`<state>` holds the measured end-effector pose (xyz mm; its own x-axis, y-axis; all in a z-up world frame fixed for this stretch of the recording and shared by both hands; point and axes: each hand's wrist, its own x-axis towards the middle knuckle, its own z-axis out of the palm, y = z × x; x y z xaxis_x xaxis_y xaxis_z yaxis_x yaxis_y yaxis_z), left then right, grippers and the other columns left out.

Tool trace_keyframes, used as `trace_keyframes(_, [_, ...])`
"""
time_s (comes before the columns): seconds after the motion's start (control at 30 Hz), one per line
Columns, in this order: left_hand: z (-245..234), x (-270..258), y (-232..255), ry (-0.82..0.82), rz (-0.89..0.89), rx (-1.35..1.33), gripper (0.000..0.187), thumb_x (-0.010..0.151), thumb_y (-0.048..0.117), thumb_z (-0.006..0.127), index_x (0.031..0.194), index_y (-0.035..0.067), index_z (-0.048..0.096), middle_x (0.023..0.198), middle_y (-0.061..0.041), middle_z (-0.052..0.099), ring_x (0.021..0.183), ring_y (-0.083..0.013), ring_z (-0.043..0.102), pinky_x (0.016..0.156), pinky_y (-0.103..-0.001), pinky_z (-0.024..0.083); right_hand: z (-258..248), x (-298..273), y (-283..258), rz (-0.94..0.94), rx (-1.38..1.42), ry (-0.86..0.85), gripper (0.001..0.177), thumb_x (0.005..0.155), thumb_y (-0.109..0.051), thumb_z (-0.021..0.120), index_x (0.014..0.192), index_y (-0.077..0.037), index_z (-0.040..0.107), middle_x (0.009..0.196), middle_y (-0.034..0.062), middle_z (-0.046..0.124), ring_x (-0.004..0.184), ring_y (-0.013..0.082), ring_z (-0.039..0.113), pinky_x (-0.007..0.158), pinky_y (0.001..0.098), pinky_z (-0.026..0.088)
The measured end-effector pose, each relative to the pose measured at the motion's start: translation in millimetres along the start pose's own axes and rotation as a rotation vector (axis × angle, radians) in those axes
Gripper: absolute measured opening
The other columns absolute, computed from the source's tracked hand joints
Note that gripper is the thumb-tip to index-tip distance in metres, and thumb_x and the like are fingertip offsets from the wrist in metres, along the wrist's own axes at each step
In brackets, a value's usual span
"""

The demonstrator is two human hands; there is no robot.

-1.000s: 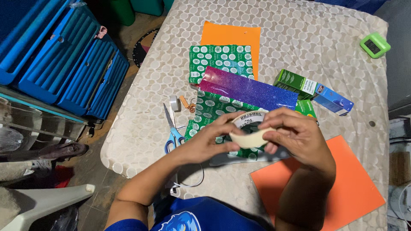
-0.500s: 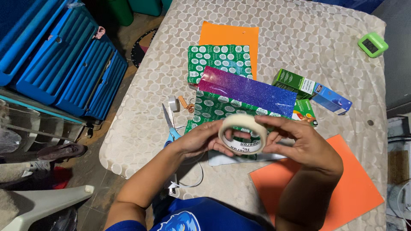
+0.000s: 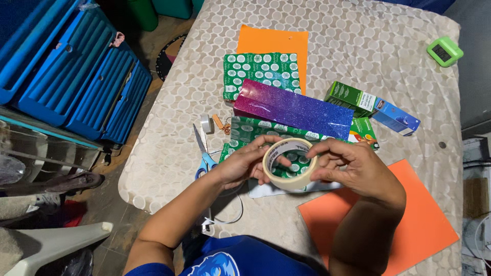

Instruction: The person wraps a rectangular box with green patterned paper, folds the edges, and secures them with clear tape. They use scissors to trim excess paper and continue taping the seams to complete the wrapping.

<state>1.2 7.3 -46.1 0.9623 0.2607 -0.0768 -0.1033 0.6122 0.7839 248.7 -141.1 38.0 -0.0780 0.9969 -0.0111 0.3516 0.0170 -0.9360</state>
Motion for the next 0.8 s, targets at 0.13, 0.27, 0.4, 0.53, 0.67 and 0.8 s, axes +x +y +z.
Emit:
trace_keyframes(0.13, [2, 2, -1, 0.129, 0.086, 0.305, 0.046, 0.112, 0.031, 0.044, 0.148, 0.002, 0.048, 0.129, -0.013, 0.064, 0.086, -0.0119, 0.069, 0.067, -0.025, 0.059, -1, -2, 3, 0.117, 0.062, 0.021, 0.027, 0.085, -0.007, 0.076, 0.111, -0.004, 0.07, 0.07, 0.0004, 0.073, 0.062, 0.0031, 0.067, 0.054, 0.0194, 0.054])
trace_keyframes(0.27, [1, 4, 0, 0.122, 0.105, 0.44, 0.047, 0.109, 0.028, 0.046, 0.15, 0.005, 0.049, 0.137, -0.005, 0.062, 0.106, -0.0083, 0.063, 0.082, -0.025, 0.056, 0, -2, 4, 0.165, 0.069, 0.056, 0.024, 0.088, -0.01, 0.073, 0.111, -0.004, 0.071, 0.065, 0.0011, 0.07, 0.058, 0.0051, 0.065, 0.052, 0.0218, 0.054])
trace_keyframes(0.4, [3, 4, 5, 0.144, 0.125, 0.469, 0.049, 0.108, 0.027, 0.046, 0.152, 0.006, 0.048, 0.138, -0.005, 0.062, 0.11, -0.0114, 0.064, 0.088, -0.028, 0.056, -2, -1, 5, 0.11, 0.108, 0.067, 0.022, 0.091, -0.011, 0.071, 0.112, -0.003, 0.069, 0.068, 0.0005, 0.071, 0.061, 0.0053, 0.067, 0.055, 0.0223, 0.057])
trace_keyframes(0.53, [9, -1, 12, 0.115, 0.168, 0.435, 0.052, 0.108, 0.031, 0.046, 0.155, 0.008, 0.045, 0.145, -0.004, 0.055, 0.123, -0.0124, 0.059, 0.098, -0.031, 0.054, -4, -3, 6, 0.15, 0.151, 0.091, 0.021, 0.091, -0.011, 0.069, 0.111, -0.003, 0.067, 0.068, 0.0013, 0.073, 0.06, 0.0057, 0.068, 0.054, 0.0225, 0.058])
trace_keyframes(0.67, [12, -6, 10, 0.084, 0.214, 0.492, 0.057, 0.102, 0.034, 0.057, 0.153, 0.013, 0.04, 0.146, -0.004, 0.053, 0.124, -0.014, 0.059, 0.104, -0.032, 0.051, 2, 3, 7, 0.182, 0.115, 0.12, 0.02, 0.093, -0.012, 0.068, 0.11, -0.003, 0.069, 0.065, 0.0024, 0.072, 0.055, 0.0064, 0.066, 0.05, 0.0221, 0.054])
trace_keyframes(0.8, [1, -1, -3, 0.104, 0.191, 0.435, 0.04, 0.106, 0.034, 0.066, 0.132, 0.006, 0.056, 0.128, -0.005, 0.06, 0.12, -0.0161, 0.058, 0.103, -0.033, 0.049, 5, 5, 7, 0.171, 0.109, 0.076, 0.022, 0.092, -0.012, 0.069, 0.112, -0.003, 0.072, 0.065, 0.0003, 0.069, 0.057, 0.0049, 0.065, 0.05, 0.0209, 0.053])
